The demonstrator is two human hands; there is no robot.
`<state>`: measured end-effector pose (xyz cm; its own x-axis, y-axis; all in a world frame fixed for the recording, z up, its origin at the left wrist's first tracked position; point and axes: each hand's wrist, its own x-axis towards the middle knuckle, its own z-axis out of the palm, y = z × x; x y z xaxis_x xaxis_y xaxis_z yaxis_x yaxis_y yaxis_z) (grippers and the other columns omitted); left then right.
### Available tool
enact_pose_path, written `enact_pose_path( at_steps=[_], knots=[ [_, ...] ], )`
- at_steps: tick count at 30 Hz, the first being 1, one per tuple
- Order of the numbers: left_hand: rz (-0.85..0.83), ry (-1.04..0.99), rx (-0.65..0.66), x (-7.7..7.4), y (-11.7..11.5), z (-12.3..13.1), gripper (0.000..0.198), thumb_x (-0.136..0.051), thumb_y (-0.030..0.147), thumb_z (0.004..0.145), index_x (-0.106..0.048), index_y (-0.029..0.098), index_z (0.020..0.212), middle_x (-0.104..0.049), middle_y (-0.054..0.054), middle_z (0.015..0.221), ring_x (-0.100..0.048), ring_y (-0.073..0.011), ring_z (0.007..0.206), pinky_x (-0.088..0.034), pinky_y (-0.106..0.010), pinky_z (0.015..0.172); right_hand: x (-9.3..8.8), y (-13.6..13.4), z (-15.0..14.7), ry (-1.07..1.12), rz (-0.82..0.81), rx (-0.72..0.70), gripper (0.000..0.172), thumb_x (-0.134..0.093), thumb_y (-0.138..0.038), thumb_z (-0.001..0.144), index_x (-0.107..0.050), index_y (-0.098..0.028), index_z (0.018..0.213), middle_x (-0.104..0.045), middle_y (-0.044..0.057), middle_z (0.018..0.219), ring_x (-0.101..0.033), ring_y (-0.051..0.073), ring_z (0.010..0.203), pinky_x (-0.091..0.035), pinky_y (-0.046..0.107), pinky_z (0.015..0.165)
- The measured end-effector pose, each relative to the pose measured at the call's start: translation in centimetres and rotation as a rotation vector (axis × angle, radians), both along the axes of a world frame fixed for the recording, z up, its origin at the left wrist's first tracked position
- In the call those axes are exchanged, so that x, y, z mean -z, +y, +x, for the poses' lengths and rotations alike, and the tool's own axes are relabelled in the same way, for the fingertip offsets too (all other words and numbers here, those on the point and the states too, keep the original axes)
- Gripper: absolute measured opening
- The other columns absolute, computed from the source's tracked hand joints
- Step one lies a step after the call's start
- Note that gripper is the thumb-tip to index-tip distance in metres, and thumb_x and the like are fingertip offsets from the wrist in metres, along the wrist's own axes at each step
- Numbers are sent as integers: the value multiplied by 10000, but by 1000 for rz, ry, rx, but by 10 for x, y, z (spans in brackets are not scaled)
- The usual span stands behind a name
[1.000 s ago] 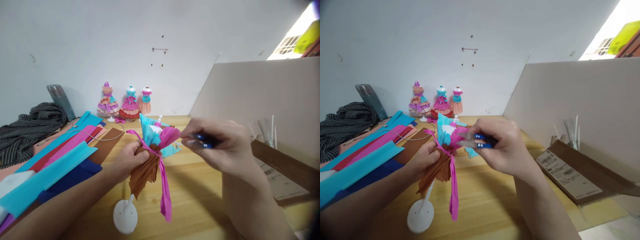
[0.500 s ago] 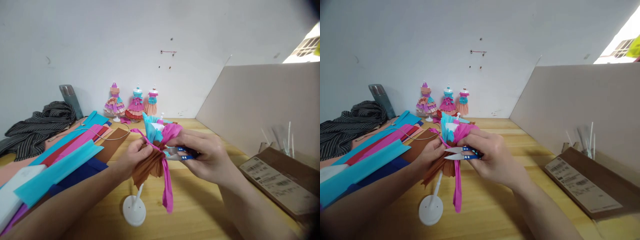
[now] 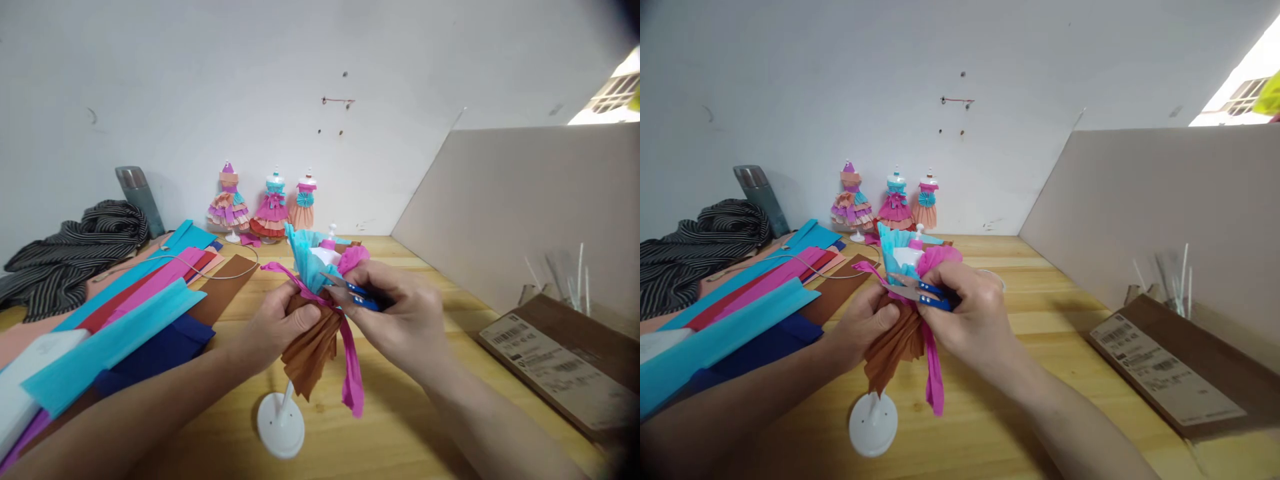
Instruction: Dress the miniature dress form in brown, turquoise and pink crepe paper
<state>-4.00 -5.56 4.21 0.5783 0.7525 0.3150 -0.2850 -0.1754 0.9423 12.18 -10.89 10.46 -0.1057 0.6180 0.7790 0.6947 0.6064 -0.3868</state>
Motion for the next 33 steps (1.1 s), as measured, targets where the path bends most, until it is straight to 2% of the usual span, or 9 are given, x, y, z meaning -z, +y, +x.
enact_pose_path(
  at_steps=[6, 11, 16, 19, 21, 25, 27, 31, 33],
  knots=[
    [45, -19, 12, 2, 0, 1, 502, -672, 527, 799, -608, 153, 1128, -671, -83, 1089, -606, -238, 1059, -468, -353, 950, 0, 1, -2, 120, -124, -41, 191, -652, -186, 779, -559, -173, 613, -479, -37, 521, -407, 86, 478, -333, 221, 451],
    [-65, -54, 12, -3, -2, 1, 491, -679, 520, 796, -607, 166, 1129, -686, -81, 1080, -636, -234, 1038, -484, -359, 937, 0, 3, 10, 250, -96, -76, 231, -653, -233, 829, -567, -189, 620, -461, -39, 549, -396, 94, 502, -328, 223, 463],
    [-74, -87, -109, -8, 9, -1, 426, -672, 484, 814, -603, 170, 1095, -691, -80, 1083, -665, -225, 977, -519, -364, 883, 2, 11, 18, 180, -169, -217, 265, -551, -294, 907, -605, -189, 669, -483, -24, 571, -432, 109, 520, -352, 238, 488],
    [11, -101, -230, -6, 26, -6, 397, -696, 431, 811, -615, 155, 1085, -680, -90, 1130, -629, -238, 1079, -477, -369, 961, 10, 23, 13, 123, -281, -254, 326, -475, -348, 943, -607, -175, 701, -506, -9, 607, -453, 112, 529, -382, 246, 511],
    [27, -115, -223, -4, 37, -11, 429, -705, 436, 800, -614, 141, 1098, -681, -110, 1129, -636, -249, 1061, -477, -387, 956, 20, 32, 8, 154, -317, -242, 345, -462, -390, 946, -630, -167, 742, -523, 0, 625, -487, 121, 549, -406, 251, 530],
    [57, -110, -186, -4, 52, -20, 465, -793, 467, 688, -657, 128, 975, -712, -91, 943, -667, -235, 902, -519, -354, 835, 40, 48, 2, 277, -331, -205, 353, -460, -416, 947, -691, -156, 891, -531, -8, 572, -513, 129, 531, -425, 261, 543],
    [47, -117, -178, -5, 53, -22, 464, -815, 460, 659, -659, 142, 959, -713, -75, 912, -668, -223, 875, -529, -342, 807, 47, 51, 0, 313, -308, -213, 337, -468, -401, 947, -702, -160, 929, -513, -18, 546, -495, 125, 509, -416, 263, 532],
    [-22, -106, -142, -8, 50, -23, 457, -826, 458, 642, -647, 158, 937, -713, -58, 894, -674, -214, 858, -536, -352, 821, 58, 52, -6, 346, -193, -258, 217, -563, -345, 902, -716, -193, 930, -613, 32, 740, -552, 147, 627, -439, 283, 577],
    [-45, -75, -114, -10, 48, -24, 457, -817, 473, 647, -636, 155, 921, -709, -54, 863, -675, -212, 832, -537, -354, 813, 62, 53, -8, 343, -160, -277, 166, -592, -310, 890, -716, -207, 929, -618, 34, 761, -548, 149, 649, -426, 276, 567]
  ],
)
